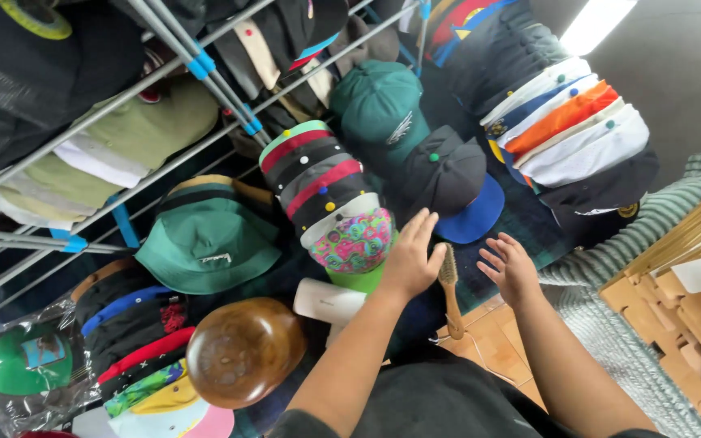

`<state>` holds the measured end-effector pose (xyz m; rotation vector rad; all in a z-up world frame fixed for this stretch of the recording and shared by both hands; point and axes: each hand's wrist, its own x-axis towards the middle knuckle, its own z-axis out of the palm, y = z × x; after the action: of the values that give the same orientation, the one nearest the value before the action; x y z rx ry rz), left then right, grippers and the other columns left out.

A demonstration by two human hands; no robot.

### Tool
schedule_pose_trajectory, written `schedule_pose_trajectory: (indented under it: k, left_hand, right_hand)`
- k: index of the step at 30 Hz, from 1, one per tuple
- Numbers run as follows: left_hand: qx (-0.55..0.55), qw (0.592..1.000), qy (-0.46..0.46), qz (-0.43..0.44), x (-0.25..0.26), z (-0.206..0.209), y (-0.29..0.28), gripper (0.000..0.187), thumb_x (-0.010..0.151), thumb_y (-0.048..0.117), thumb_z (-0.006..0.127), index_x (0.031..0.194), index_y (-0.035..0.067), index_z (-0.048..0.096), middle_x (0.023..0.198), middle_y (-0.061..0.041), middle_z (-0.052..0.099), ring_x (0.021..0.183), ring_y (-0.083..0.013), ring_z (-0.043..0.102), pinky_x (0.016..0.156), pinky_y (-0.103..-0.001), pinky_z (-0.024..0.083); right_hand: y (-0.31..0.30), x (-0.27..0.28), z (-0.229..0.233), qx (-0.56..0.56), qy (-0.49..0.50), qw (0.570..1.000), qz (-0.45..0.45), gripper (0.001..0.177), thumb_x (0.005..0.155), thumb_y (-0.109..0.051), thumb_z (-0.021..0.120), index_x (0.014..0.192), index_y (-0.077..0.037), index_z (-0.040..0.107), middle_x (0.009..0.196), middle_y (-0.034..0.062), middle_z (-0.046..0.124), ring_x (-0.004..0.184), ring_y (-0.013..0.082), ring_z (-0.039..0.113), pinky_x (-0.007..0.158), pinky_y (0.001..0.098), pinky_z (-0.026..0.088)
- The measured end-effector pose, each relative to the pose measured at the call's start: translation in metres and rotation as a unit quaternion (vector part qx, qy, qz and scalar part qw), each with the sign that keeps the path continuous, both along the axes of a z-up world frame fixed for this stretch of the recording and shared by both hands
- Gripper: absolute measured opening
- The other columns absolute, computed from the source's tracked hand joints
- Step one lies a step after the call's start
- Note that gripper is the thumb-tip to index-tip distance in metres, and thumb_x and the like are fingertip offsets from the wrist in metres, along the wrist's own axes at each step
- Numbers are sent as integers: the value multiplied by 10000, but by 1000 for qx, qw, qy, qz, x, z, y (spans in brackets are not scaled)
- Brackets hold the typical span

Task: Cleaning and reshaping various hats using a handheld steamer and a brush on a display rack.

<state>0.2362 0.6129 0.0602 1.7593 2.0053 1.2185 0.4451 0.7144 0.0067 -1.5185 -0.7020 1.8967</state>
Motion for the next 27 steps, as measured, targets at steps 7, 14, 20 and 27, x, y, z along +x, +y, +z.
schedule_pose_trajectory:
  k: [7, 14, 20, 27]
  left_hand:
    - [-206, 976, -6, 73, 6, 11, 66, 823, 904, 404, 591, 1581, 31, 309, 1599, -290, 305, 1429, -486, 390, 1148, -546, 397]
    - [-234, 963, -103, 85, -8, 26, 61, 793, 946, 527, 521, 1581, 87, 338, 1459, -207, 494, 1351, -404, 506, 1113, -505, 430]
    - [-201, 924, -323, -34, -22, 57, 3, 624, 1013, 408, 576, 1557, 155, 400, 1352, -129, 644, 1258, -290, 621, 1082, -425, 498]
    - [-237, 846, -478, -17, 21, 26, -78, 630, 689, 308, 920, 1250, 129, 695, 1076, -123, 731, 1002, -238, 693, 851, -395, 581]
  right_hand:
    - [37, -15, -17, -36, -5, 999, -18, 581, 1075, -210, 528, 1585, -97, 272, 1577, 240, 383, 1432, 407, 435, 1132, 587, 433]
    - [29, -1, -7, -6, 51, 999, -5, 474, 1079, -265, 586, 1487, -113, 398, 1418, 167, 433, 1248, 305, 508, 1089, 574, 440]
    - [3, 17, 84, 123, 177, 974, 71, 173, 1086, -201, 555, 1225, -114, 609, 1067, 126, 687, 987, 202, 676, 943, 452, 532]
    - [-35, -15, 26, 138, 182, 940, 254, 254, 926, -24, 671, 1169, 51, 686, 837, 262, 732, 703, 284, 715, 677, 459, 607]
